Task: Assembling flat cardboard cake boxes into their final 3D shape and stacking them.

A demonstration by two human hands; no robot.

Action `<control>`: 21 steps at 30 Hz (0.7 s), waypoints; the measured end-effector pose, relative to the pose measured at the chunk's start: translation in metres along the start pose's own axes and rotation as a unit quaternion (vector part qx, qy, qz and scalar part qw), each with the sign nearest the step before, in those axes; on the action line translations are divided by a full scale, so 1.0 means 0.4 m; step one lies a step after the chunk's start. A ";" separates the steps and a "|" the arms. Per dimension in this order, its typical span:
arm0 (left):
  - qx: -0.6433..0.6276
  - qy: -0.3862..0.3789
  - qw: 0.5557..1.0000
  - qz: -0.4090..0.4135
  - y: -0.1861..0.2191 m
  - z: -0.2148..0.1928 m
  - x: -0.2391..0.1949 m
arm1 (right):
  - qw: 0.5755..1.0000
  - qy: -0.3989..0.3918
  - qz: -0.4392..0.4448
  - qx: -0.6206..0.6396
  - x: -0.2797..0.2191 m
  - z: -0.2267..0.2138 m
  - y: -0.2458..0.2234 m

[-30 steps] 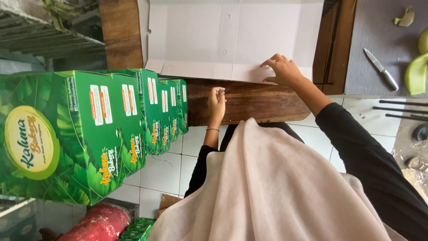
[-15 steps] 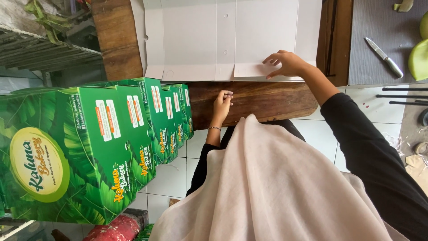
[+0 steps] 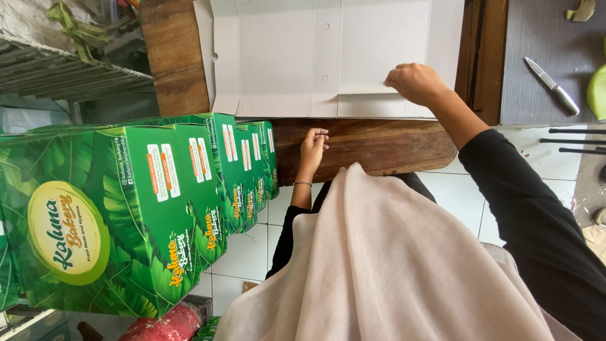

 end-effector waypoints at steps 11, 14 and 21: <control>0.207 -0.095 0.936 0.270 0.415 0.105 -0.108 | 0.997 0.023 0.034 0.072 -0.011 -0.152 -0.099; 0.367 -0.093 0.890 0.253 0.355 0.165 -0.091 | 0.996 0.075 0.006 0.037 -0.018 -0.210 -0.127; 0.448 -0.044 0.849 0.276 0.245 0.206 -0.058 | 0.974 0.201 -0.072 -0.080 -0.039 -0.375 -0.179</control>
Point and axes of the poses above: each hand's wrist, its own x-axis towards the middle knuckle, its own z-axis out of the palm, y = z × x, the point moved 8 cm from there along x, towards the middle knuckle, and after that the axes turned 8 degrees about x, right-handed, at the moved point
